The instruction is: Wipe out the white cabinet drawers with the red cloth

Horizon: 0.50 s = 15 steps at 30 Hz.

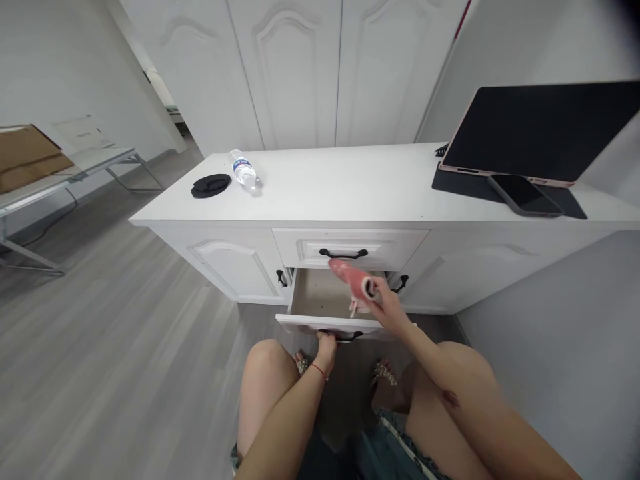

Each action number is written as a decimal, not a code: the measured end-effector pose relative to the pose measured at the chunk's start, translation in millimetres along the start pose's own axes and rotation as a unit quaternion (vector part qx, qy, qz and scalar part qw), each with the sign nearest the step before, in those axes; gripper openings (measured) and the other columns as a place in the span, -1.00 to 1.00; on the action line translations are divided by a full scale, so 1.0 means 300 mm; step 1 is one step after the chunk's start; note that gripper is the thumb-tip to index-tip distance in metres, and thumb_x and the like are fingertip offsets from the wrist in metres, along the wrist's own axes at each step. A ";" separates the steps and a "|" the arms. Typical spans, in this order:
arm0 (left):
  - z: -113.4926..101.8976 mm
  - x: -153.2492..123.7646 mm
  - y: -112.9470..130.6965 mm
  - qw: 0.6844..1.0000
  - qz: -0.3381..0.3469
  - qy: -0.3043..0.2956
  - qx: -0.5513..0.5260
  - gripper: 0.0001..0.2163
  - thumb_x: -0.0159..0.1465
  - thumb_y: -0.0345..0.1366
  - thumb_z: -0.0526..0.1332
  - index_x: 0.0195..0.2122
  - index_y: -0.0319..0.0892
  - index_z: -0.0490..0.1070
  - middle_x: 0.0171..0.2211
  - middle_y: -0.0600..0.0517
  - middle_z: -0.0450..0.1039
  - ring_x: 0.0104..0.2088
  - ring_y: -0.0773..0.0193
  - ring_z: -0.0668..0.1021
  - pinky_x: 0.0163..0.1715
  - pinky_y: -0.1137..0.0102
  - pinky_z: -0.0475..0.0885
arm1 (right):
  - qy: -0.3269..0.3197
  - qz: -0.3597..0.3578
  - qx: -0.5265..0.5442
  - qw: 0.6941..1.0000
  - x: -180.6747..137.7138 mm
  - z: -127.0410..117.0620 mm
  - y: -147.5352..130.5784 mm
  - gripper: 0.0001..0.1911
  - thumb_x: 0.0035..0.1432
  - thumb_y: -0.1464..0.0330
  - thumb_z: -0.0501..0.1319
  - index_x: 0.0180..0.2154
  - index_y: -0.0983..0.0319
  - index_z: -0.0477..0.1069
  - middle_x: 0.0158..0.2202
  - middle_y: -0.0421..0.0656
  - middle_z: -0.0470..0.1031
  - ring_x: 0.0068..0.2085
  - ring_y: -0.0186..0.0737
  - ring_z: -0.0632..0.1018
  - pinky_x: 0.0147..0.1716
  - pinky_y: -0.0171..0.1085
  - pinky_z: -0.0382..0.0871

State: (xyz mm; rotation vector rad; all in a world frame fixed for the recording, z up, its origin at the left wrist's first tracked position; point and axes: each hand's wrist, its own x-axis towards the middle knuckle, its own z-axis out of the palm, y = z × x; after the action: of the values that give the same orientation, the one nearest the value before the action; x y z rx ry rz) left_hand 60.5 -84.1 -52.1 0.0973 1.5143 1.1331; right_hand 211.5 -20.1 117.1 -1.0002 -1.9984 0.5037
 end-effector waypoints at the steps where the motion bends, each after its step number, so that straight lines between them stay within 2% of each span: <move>1: -0.001 0.006 0.007 1.000 -0.009 -0.005 -0.004 -0.77 0.14 -0.53 0.16 -0.29 -0.11 0.15 -0.49 0.15 0.30 -0.46 0.34 0.45 -0.39 0.40 0.39 | 0.051 -0.023 -0.030 0.998 -0.041 -0.038 -0.002 -0.68 0.16 0.37 0.09 -0.02 0.22 0.21 -0.19 -0.05 0.48 -0.26 -0.15 0.52 -0.30 -0.21 0.39; 4: -0.007 0.023 0.045 0.998 -0.035 -0.045 -0.030 -0.77 0.12 -0.53 0.21 -0.31 -0.12 0.18 -0.49 0.13 0.35 -0.52 0.36 0.44 -0.38 0.36 0.39 | 0.142 -0.072 -0.114 0.981 -0.155 -0.124 0.013 -0.55 0.14 0.41 0.12 0.09 0.17 0.16 -0.04 0.03 0.45 -0.09 -0.03 0.50 -0.19 -0.10 0.40; 6: -0.009 0.036 0.075 0.995 -0.046 -0.071 -0.050 -0.76 0.09 -0.53 0.26 -0.33 -0.14 0.21 -0.49 0.11 0.39 -0.53 0.36 0.45 -0.38 0.35 0.39 | 0.146 -0.088 -0.154 0.973 -0.208 -0.152 0.036 -0.52 0.14 0.41 0.13 0.11 0.13 0.15 0.01 0.04 0.42 -0.02 0.00 0.48 -0.13 -0.05 0.38; 9: -0.001 0.050 0.106 0.992 -0.047 -0.089 -0.079 -0.74 0.04 -0.53 0.31 -0.37 -0.15 0.23 -0.50 0.10 0.41 -0.53 0.37 0.45 -0.39 0.38 0.37 | 0.092 -0.065 -0.199 0.974 -0.251 -0.137 0.084 -0.57 0.16 0.39 0.14 0.08 0.15 0.20 0.00 0.03 0.43 -0.03 0.02 0.47 -0.11 -0.02 0.37; 12: 0.019 0.054 0.112 0.989 -0.031 -0.092 -0.108 -0.75 0.04 -0.50 0.32 -0.39 -0.15 0.23 -0.52 0.12 0.39 -0.52 0.38 0.46 -0.40 0.41 0.35 | 0.034 -0.017 -0.205 0.978 -0.265 -0.067 0.123 -0.65 0.16 0.43 0.08 0.01 0.24 0.26 -0.08 0.02 0.45 -0.07 -0.02 0.46 -0.12 -0.03 0.37; 15: 0.042 0.047 0.103 0.986 -0.010 -0.090 -0.140 -0.76 0.06 -0.45 0.31 -0.40 -0.13 0.22 -0.52 0.13 0.38 -0.51 0.36 0.47 -0.40 0.41 0.35 | -0.052 0.015 -0.221 0.974 -0.269 0.012 0.127 -0.67 0.11 0.51 0.03 -0.07 0.23 0.34 -0.03 0.02 0.42 -0.01 -0.02 0.41 -0.13 -0.07 0.34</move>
State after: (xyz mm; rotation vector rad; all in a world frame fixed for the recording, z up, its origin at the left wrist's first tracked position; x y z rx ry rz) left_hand 50.3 -51.9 -39.4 -0.0072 1.1836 1.2748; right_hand 253.9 -61.4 50.3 -1.2937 -2.2474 0.1245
